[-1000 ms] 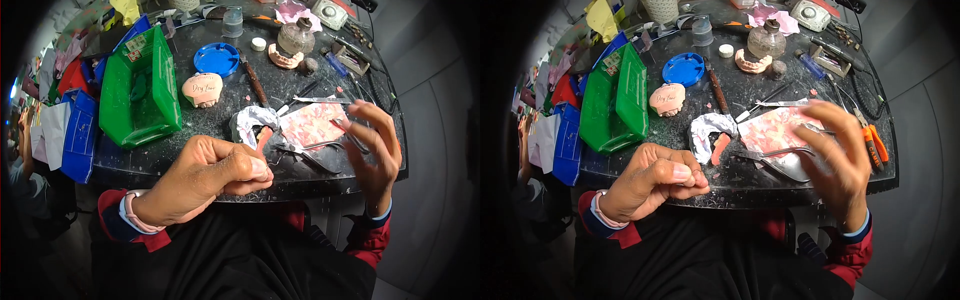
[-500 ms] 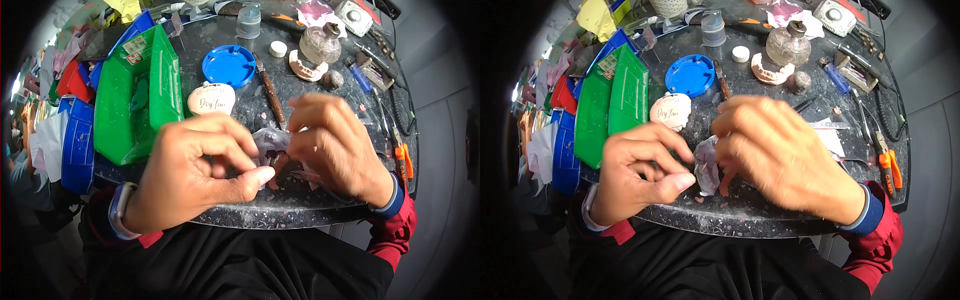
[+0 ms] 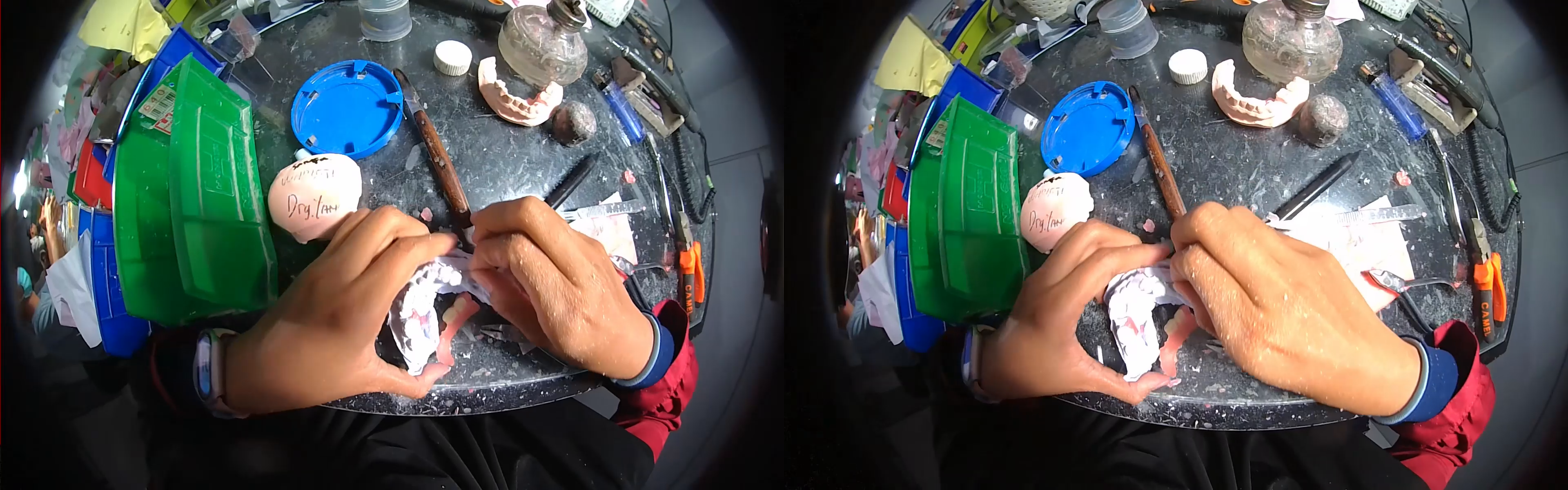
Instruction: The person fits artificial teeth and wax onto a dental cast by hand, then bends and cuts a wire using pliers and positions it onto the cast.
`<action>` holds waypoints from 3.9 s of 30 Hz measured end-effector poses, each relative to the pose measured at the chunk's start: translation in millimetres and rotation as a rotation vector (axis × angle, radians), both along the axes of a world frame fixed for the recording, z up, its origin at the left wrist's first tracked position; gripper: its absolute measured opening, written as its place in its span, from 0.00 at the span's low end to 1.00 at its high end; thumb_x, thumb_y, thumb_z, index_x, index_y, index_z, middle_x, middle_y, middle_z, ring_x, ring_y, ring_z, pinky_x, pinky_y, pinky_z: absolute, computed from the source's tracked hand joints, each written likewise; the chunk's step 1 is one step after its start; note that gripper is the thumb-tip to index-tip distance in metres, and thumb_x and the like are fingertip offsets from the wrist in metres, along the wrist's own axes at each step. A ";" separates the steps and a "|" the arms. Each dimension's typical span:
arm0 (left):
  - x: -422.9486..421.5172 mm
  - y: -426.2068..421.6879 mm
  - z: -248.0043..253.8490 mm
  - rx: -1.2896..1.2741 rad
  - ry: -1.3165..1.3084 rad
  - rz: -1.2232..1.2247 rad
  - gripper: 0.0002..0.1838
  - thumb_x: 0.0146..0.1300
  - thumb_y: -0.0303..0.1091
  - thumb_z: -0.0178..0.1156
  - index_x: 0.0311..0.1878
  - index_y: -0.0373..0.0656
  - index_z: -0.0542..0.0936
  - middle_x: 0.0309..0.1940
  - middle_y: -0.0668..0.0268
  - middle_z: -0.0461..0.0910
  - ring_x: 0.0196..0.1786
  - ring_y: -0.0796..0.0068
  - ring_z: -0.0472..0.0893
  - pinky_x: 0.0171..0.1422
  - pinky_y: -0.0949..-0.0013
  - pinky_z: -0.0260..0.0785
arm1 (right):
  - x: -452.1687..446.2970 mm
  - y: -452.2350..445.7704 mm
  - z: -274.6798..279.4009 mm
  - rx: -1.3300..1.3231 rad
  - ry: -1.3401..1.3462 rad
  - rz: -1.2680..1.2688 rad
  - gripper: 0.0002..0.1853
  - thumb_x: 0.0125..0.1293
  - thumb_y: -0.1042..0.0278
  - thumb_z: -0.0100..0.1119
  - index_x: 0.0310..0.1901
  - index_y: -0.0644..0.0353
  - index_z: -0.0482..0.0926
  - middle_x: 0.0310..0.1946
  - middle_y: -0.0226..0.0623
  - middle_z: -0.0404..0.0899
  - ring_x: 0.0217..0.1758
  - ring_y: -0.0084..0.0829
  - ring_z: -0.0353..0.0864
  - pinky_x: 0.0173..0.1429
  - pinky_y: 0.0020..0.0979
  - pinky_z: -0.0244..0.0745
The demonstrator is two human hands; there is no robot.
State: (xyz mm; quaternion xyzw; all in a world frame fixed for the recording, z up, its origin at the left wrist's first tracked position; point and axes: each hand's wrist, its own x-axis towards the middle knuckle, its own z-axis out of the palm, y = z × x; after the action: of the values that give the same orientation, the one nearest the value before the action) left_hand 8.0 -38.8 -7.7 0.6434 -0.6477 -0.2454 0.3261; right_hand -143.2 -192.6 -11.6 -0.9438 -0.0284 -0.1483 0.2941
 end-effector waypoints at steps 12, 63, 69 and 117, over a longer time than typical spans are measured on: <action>-6.8 2.9 -18.4 -0.221 0.203 -0.056 0.47 0.29 0.31 0.82 0.55 0.35 0.65 0.48 0.51 0.73 0.49 0.58 0.77 0.51 0.62 0.71 | -1.8 -1.5 0.3 -0.186 -0.322 0.053 0.10 0.48 0.73 0.63 0.31 0.69 0.77 0.32 0.44 0.77 0.38 0.43 0.82 0.36 0.35 0.80; -4.7 -0.4 -12.2 -0.134 0.374 -0.163 0.46 0.30 0.32 0.83 0.50 0.44 0.60 0.45 0.48 0.70 0.43 0.68 0.76 0.45 0.71 0.69 | -5.7 10.5 3.3 0.118 -0.387 -0.020 0.13 0.43 0.73 0.75 0.30 0.65 0.82 0.29 0.40 0.80 0.31 0.32 0.83 0.33 0.29 0.82; -7.5 -1.9 -15.9 -0.236 0.302 -0.154 0.46 0.30 0.31 0.83 0.51 0.45 0.60 0.44 0.48 0.71 0.43 0.66 0.77 0.41 0.70 0.72 | -13.3 6.6 6.5 0.148 -0.251 -0.001 0.15 0.44 0.73 0.75 0.37 0.63 0.84 0.33 0.38 0.81 0.35 0.33 0.83 0.38 0.30 0.82; -13.5 5.4 -22.8 -0.267 0.568 -0.149 0.36 0.38 0.25 0.77 0.51 0.46 0.68 0.52 0.50 0.70 0.48 0.55 0.75 0.48 0.62 0.72 | -5.4 9.9 0.9 0.123 -0.480 0.073 0.10 0.43 0.75 0.74 0.30 0.65 0.85 0.29 0.41 0.81 0.31 0.31 0.83 0.33 0.29 0.85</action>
State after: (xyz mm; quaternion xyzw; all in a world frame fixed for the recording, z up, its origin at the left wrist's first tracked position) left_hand -5.5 -33.5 -30.4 0.4514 -0.6026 -0.3514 0.5564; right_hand -148.6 -182.6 -10.7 -0.8602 -0.1223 -0.3592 0.3409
